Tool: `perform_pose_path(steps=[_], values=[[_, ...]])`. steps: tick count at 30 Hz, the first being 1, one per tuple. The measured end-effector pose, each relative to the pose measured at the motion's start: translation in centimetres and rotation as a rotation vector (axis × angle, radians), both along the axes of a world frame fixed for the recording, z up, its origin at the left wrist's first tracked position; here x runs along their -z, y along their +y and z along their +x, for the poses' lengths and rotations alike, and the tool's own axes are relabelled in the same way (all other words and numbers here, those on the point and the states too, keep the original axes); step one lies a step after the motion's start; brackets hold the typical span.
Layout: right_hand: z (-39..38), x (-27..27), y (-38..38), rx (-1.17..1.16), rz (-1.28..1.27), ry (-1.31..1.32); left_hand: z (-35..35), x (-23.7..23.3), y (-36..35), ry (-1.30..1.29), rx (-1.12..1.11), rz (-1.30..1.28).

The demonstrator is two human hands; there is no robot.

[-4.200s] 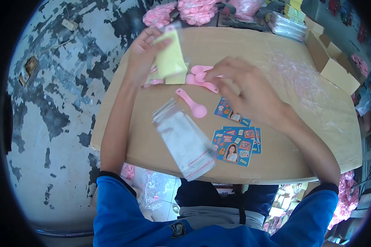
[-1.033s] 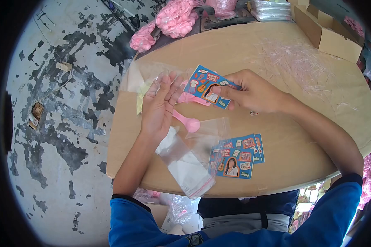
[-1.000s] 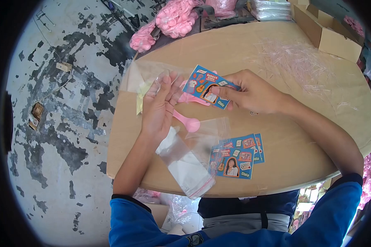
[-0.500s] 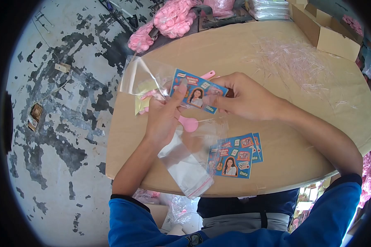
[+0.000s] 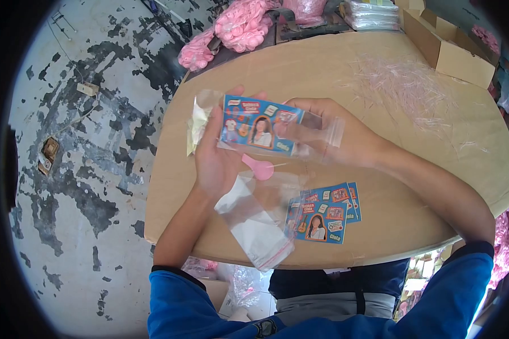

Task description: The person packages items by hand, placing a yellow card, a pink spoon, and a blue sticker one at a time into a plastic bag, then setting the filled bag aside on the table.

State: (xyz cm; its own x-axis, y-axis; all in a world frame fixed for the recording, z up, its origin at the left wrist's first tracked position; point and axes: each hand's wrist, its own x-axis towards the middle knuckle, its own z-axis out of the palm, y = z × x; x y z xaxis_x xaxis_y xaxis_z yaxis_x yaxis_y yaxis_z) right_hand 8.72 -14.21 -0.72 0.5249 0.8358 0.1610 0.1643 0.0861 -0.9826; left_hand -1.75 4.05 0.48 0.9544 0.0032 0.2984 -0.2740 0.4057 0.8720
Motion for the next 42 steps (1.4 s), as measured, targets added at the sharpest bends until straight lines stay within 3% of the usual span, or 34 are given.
perform_pose_path(steps=[1,4,5,8,12,14,17,20,23,26,29,35,38,41,42], values=[[0.1,0.0,0.1,-0.008,0.014,0.003,0.0,0.1,0.2,0.053,-0.001,-0.015],[0.3,1.5,1.0,-0.055,0.22,-0.092,0.6,1.4,-0.5,-0.173,0.002,0.348],[0.5,2.0,1.1,-0.078,0.249,-0.115,0.3,1.6,-1.0,-0.227,0.002,0.349],[0.8,3.0,1.2,-0.158,0.214,-0.132,0.3,1.2,-0.3,-0.159,-0.113,0.491],[2.7,0.0,1.7,-0.03,-0.174,-0.493,1.7,0.5,4.4,-0.207,-0.408,0.186],[3.3,0.0,2.6,0.056,-0.272,-0.656,1.7,-0.6,5.9,-0.142,-0.507,0.183],[6.1,4.8,4.0,0.154,-0.104,-1.107,2.6,-0.1,7.8,-0.072,-0.608,0.255],[5.6,4.4,4.3,0.117,-0.278,-1.146,3.3,1.2,9.0,-0.014,-0.623,0.33],[5.4,4.3,3.7,0.066,-0.238,-1.16,3.3,1.4,8.7,-0.041,-0.572,0.301],[5.1,2.1,2.2,-0.055,-0.356,-0.912,3.0,0.7,8.1,-0.045,-0.536,0.284],[5.0,0.5,1.2,0.047,-0.337,-0.43,2.4,0.1,7.5,-0.054,-0.513,0.232],[6.9,2.5,-0.1,0.029,-0.023,-0.466,2.7,0.8,7.9,-0.083,-0.466,0.189],[4.4,0.0,-0.7,0.004,-0.233,-0.186,3.0,1.8,6.8,-0.058,-0.393,0.178],[2.9,0.0,-0.3,-0.13,-0.021,0.032,2.7,2.7,4.7,-0.001,-0.264,0.074],[2.2,-0.2,-0.1,-0.091,-0.028,-0.064,2.5,2.9,4.0,0.02,-0.214,0.022]])
